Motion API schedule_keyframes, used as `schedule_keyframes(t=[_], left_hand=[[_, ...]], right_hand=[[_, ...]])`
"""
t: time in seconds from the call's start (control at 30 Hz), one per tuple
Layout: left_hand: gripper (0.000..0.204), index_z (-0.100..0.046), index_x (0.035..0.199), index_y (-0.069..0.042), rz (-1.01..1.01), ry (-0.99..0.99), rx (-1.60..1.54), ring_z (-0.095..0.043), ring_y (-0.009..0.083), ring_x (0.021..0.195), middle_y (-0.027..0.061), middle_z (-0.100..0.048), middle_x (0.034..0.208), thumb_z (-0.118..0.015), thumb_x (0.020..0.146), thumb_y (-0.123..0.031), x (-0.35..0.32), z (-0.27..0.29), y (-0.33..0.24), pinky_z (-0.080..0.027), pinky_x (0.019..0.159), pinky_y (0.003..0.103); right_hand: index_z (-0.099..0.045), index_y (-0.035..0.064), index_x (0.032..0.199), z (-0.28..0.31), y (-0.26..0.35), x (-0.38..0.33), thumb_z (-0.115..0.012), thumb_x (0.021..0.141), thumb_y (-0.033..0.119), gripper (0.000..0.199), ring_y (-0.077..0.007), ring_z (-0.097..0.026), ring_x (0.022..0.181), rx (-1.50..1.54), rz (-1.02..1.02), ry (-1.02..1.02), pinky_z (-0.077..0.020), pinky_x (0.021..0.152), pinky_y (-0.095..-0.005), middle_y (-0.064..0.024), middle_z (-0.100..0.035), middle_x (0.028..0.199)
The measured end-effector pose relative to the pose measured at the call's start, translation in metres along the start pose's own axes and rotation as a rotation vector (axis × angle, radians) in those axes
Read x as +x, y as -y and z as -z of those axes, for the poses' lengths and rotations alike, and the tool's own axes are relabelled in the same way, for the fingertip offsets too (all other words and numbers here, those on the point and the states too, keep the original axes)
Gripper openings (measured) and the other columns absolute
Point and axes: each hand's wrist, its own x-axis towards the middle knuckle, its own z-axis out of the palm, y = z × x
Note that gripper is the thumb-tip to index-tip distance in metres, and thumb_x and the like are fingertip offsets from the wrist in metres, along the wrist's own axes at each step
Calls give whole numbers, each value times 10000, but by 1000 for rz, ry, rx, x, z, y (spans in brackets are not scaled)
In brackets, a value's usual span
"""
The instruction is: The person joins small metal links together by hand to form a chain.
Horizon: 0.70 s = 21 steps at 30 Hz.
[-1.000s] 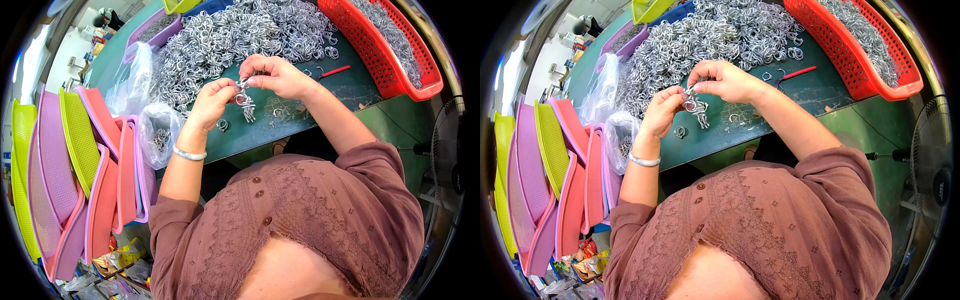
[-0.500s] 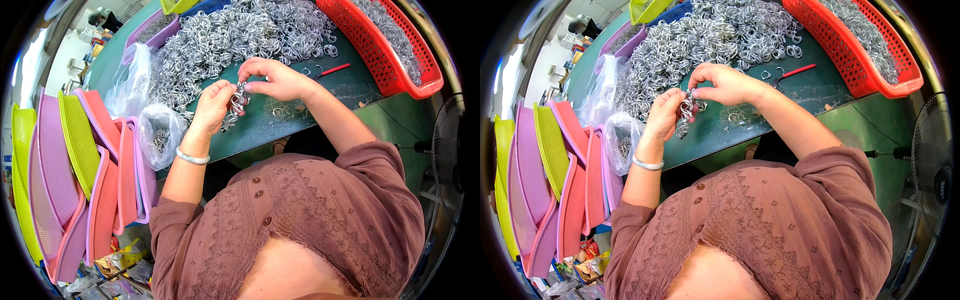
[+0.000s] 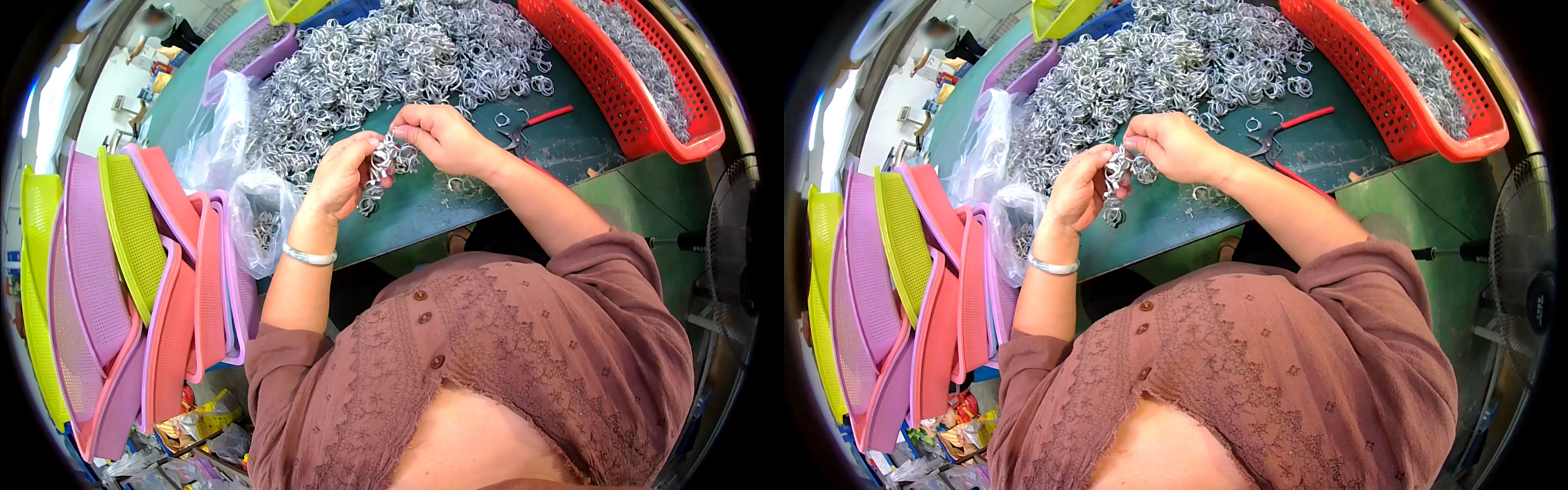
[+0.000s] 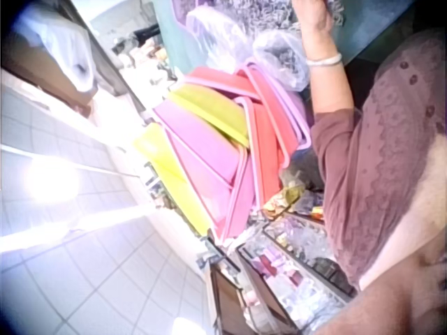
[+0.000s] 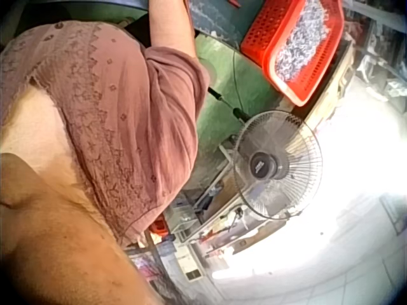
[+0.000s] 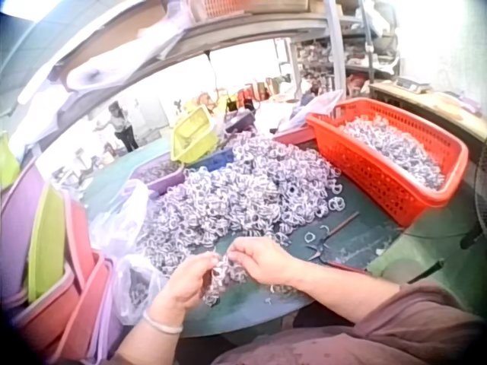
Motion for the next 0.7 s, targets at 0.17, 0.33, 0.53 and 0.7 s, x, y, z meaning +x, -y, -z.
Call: schedule_keyframes(t=[0.17,0.33,0.53,0.7], left_hand=[[283,-541,835,-48,66,-16,63,-485,113,469,51,-536,598,-419,882,-299,0,-1,1,-379,407,205],[121,-498,866,-29,40,67,105,-528,132,545,71,-551,662,-433,846,-130,0,4,-1,-435,481,231],[99,-502,820,-46,-44,-52,20,-520,110,531,47,-552,652,-467,855,-131,4,-6,11,-427,486,218],[141,-497,811,-44,-209,-224,454,-479,74,507,11,-523,628,-460,874,-164,8,-7,19,-397,459,203]], right_hand=[[-551,16,838,-1,2,1,-485,836,133,135,-250,-549,633,-22,68,27,-423,588,-323,-142,-557,703],[-517,12,854,-3,0,2,-489,828,102,97,-240,-556,664,-32,10,31,-428,615,-313,-132,-554,725],[-465,19,976,-4,-3,-1,-549,832,151,213,-69,-475,640,536,-377,121,-401,533,-222,8,-518,725],[-502,19,958,6,-6,-5,-575,809,145,208,-78,-482,620,454,-393,191,-406,530,-233,-1,-538,731]])
